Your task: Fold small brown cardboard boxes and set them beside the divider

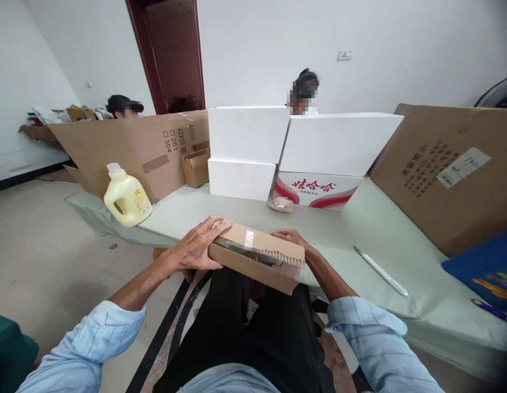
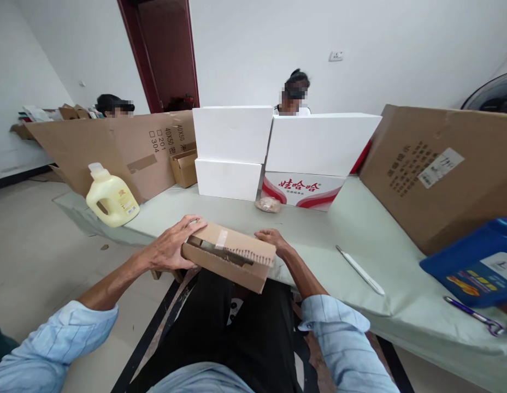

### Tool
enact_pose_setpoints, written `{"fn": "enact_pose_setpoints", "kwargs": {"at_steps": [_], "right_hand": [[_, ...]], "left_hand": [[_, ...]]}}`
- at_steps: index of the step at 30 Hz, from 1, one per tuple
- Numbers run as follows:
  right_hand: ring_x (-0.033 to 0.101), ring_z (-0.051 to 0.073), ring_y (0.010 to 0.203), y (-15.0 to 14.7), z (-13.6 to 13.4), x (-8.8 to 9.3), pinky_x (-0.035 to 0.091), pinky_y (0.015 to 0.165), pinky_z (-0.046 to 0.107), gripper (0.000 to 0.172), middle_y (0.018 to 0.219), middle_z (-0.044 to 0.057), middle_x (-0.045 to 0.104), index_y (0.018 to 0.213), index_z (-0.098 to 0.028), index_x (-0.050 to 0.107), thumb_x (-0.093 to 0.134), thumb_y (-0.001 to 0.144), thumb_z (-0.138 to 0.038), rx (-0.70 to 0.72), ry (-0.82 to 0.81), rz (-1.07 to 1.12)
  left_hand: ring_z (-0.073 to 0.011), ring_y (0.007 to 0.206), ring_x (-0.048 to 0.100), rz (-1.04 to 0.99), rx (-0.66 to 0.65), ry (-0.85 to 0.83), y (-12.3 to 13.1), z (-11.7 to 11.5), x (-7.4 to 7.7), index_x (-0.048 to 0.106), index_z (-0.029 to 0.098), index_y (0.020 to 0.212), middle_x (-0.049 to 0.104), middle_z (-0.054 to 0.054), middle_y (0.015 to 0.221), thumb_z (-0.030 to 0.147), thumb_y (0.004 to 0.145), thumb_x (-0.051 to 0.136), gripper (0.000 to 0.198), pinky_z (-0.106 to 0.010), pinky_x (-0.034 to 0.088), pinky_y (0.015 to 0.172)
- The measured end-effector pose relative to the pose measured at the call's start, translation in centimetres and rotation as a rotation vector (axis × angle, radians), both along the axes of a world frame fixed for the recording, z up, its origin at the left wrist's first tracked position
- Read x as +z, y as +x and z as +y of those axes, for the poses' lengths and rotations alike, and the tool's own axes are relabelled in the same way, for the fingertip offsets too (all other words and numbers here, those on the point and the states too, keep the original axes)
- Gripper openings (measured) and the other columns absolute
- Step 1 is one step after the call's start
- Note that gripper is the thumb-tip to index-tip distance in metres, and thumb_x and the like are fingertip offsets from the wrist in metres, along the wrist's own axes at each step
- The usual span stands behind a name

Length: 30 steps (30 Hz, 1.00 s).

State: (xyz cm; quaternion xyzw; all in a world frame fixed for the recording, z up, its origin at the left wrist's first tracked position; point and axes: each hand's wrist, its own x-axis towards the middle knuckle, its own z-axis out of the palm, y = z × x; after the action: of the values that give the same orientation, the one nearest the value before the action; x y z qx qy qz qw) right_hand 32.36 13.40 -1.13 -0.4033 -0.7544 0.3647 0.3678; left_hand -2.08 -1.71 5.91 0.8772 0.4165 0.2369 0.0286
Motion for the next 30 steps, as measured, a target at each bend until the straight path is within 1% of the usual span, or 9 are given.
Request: {"fn": "enact_pose_setpoints", "kwargs": {"at_steps": [3,6,7,9,12,15,19,24,30], "right_hand": [[0.065,0.022,0.065,0.5,0.1,1.8,0.055,0.058,0.034,0.065,0.07,0.005,0.07,0.081,-0.02,0.071,0.065,0.082,-0.084,-0.081,0.011,0.046],[0.072,0.026,0.092,0.7,-1.2,5.7,0.06,0.082,0.039,0.058,0.099,0.008,0.078,0.101,-0.02,0.078,0.071,0.086,-0.076,-0.078,0.067,0.065],[0.072,0.028,0.104,0.5,-2.1,7.2,0.059,0.091,0.041,0.053,0.111,0.009,0.078,0.108,-0.021,0.079,0.074,0.088,-0.071,-0.019,0.107,0.039],[0.07,0.029,0.116,-0.4,-4.0,9.7,0.058,0.098,0.043,0.046,0.124,0.009,0.076,0.116,-0.024,0.079,0.077,0.091,-0.062,0.164,0.2,-0.088],[0.07,0.027,0.112,-2.3,-6.3,11.8,0.059,0.094,0.04,0.036,0.125,0.01,0.074,0.127,-0.025,0.076,0.075,0.096,-0.044,0.318,0.37,-0.314],[0.072,0.026,0.105,-4.1,-6.9,12.0,0.058,0.089,0.038,0.035,0.121,0.01,0.075,0.129,-0.023,0.074,0.074,0.095,-0.026,0.314,0.552,-0.461],[0.074,0.026,0.101,-5.5,-6.6,11.8,0.056,0.085,0.036,0.032,0.114,0.009,0.077,0.123,-0.023,0.077,0.079,0.091,-0.021,0.318,0.678,-0.514],[0.073,0.024,0.094,-6.5,-6.8,12.3,0.053,0.082,0.033,0.012,0.108,0.009,0.077,0.107,-0.021,0.08,0.07,0.1,-0.025,0.354,0.655,-0.496],[0.07,0.02,0.087,-6.8,-6.8,12.0,0.05,0.078,0.032,0.024,0.096,0.007,0.076,0.09,-0.021,0.077,0.061,0.105,-0.027,0.373,0.587,-0.399]], "left_hand": [[-0.0382,0.136,0.059,-0.057,0.044,-0.131,-0.3,0.0,0.6,0.036,0.026,0.163,0.051,-0.017,0.151,0.037,0.069,0.095,0.112,-0.053,0.055,0.111],[-0.0371,0.133,0.06,-0.08,0.048,-0.178,-0.5,0.4,0.5,0.039,0.026,0.16,0.055,-0.014,0.146,0.037,0.067,0.097,0.11,-0.053,0.055,0.111],[-0.0369,0.132,0.06,-0.083,0.049,-0.184,-0.4,0.5,0.4,0.04,0.026,0.16,0.056,-0.014,0.145,0.036,0.067,0.097,0.109,-0.053,0.055,0.111],[-0.0368,0.132,0.06,-0.084,0.054,-0.193,-0.3,0.6,0.3,0.04,0.025,0.159,0.056,-0.014,0.143,0.036,0.067,0.097,0.109,-0.053,0.054,0.111],[-0.0373,0.131,0.061,-0.076,0.071,-0.21,0.0,0.6,0.3,0.04,0.022,0.158,0.055,-0.015,0.144,0.036,0.067,0.097,0.108,-0.053,0.054,0.111],[-0.0375,0.13,0.062,-0.074,0.083,-0.23,0.2,0.6,0.5,0.042,0.022,0.156,0.055,-0.015,0.144,0.036,0.067,0.097,0.106,-0.054,0.054,0.111],[-0.0377,0.128,0.064,-0.078,0.095,-0.243,0.4,0.6,0.6,0.044,0.023,0.154,0.057,-0.014,0.143,0.039,0.067,0.096,0.103,-0.054,0.056,0.108],[-0.0374,0.126,0.065,-0.092,0.091,-0.205,0.7,0.8,0.5,0.048,0.025,0.154,0.059,-0.012,0.139,0.043,0.068,0.095,0.099,-0.051,0.057,0.105],[-0.0387,0.13,0.064,-0.088,0.089,-0.216,0.6,1.0,0.5,0.047,0.025,0.155,0.058,-0.014,0.145,0.045,0.069,0.096,0.101,-0.053,0.057,0.107]]}}
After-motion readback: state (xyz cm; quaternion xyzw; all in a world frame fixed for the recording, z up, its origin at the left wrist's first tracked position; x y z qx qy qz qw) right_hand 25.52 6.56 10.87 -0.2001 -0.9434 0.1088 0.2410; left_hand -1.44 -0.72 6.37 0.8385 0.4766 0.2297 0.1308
